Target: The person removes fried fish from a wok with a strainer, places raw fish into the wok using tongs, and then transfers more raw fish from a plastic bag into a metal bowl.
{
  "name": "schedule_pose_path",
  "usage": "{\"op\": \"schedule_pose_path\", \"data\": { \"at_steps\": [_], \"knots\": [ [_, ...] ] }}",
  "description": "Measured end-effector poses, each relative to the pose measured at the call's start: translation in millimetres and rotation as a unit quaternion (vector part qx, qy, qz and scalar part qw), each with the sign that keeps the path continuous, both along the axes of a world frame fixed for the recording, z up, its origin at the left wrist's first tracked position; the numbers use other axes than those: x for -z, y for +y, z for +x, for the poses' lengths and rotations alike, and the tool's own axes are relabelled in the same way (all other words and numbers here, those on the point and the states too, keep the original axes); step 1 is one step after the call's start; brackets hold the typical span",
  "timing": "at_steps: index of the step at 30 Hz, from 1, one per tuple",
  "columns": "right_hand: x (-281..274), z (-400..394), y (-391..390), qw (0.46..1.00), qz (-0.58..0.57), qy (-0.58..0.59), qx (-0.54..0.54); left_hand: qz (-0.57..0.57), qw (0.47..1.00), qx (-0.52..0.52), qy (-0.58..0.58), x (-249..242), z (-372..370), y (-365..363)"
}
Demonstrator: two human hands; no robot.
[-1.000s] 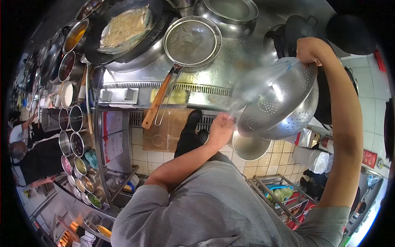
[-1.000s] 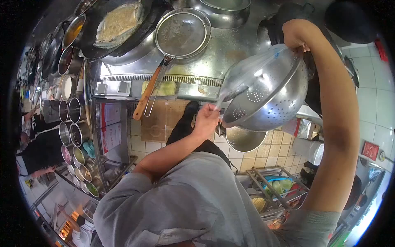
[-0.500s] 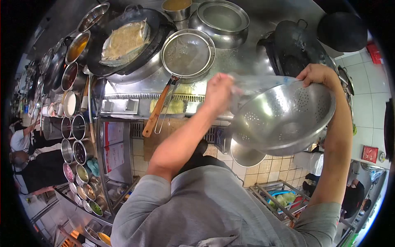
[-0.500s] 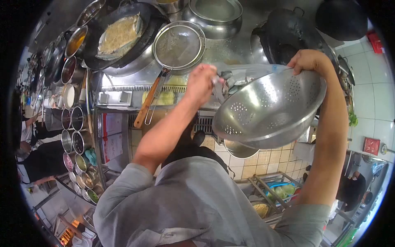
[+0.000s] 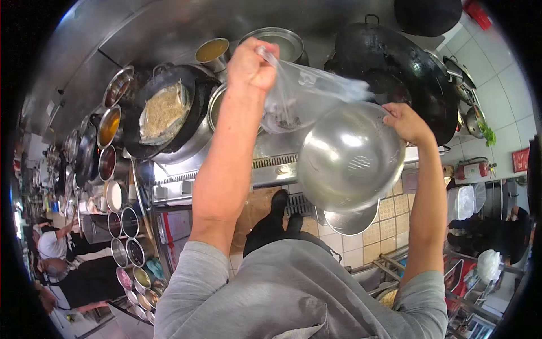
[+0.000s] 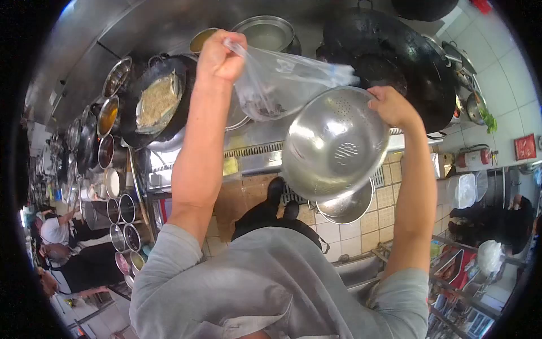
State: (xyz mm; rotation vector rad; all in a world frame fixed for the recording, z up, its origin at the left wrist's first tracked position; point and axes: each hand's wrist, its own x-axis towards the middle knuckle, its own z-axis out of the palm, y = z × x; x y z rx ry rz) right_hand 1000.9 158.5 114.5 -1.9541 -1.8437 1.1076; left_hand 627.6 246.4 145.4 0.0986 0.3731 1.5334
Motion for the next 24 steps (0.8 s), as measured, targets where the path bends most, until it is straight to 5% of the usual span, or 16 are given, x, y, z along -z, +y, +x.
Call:
{"op": "schedule_pose_path", "data": {
  "at_steps": [2, 6, 8, 13, 16, 19, 20, 23, 24],
  "knots": [
    [15.9, -9.7, -27.0, 0.995, 0.033, 0.066, 0.063, 0.007, 1.000, -0.011, 0.007, -21.3, -1.3, 3.7],
    [162.8, -1.3, -50.1, 0.939, 0.136, 0.215, 0.231, 0.022, 0.998, -0.023, 0.062, -53.3, 8.9, 11.0],
    [182.2, -36.0, -67.3, 0.897, 0.179, 0.255, 0.314, 0.087, 0.993, 0.015, 0.076, -58.8, 1.1, 14.7],
    [264.6, -80.1, -60.9, 0.889, 0.212, 0.116, 0.389, 0.141, 0.983, 0.079, 0.091, -88.5, -17.8, 2.6],
    [260.4, -95.7, -56.0, 0.865, 0.172, 0.152, 0.447, 0.164, 0.977, 0.121, 0.057, -95.5, -29.1, -5.7],
    [225.7, -69.2, -47.3, 0.944, 0.080, 0.003, 0.321, 0.140, 0.977, 0.153, 0.053, -100.7, -30.9, -10.7],
    [208.5, -67.3, -43.7, 0.921, 0.257, -0.078, 0.284, 0.125, 0.977, 0.160, 0.071, -98.8, -30.3, -10.0],
    [133.6, -58.5, -2.4, 0.873, 0.396, 0.109, 0.264, 0.089, 0.973, 0.208, 0.048, -89.6, -23.6, -13.2],
    [91.4, -65.8, -2.5, 0.885, 0.282, 0.245, 0.277, 0.085, 0.973, 0.213, 0.040, -82.9, -20.8, -9.6]
  ]
}}
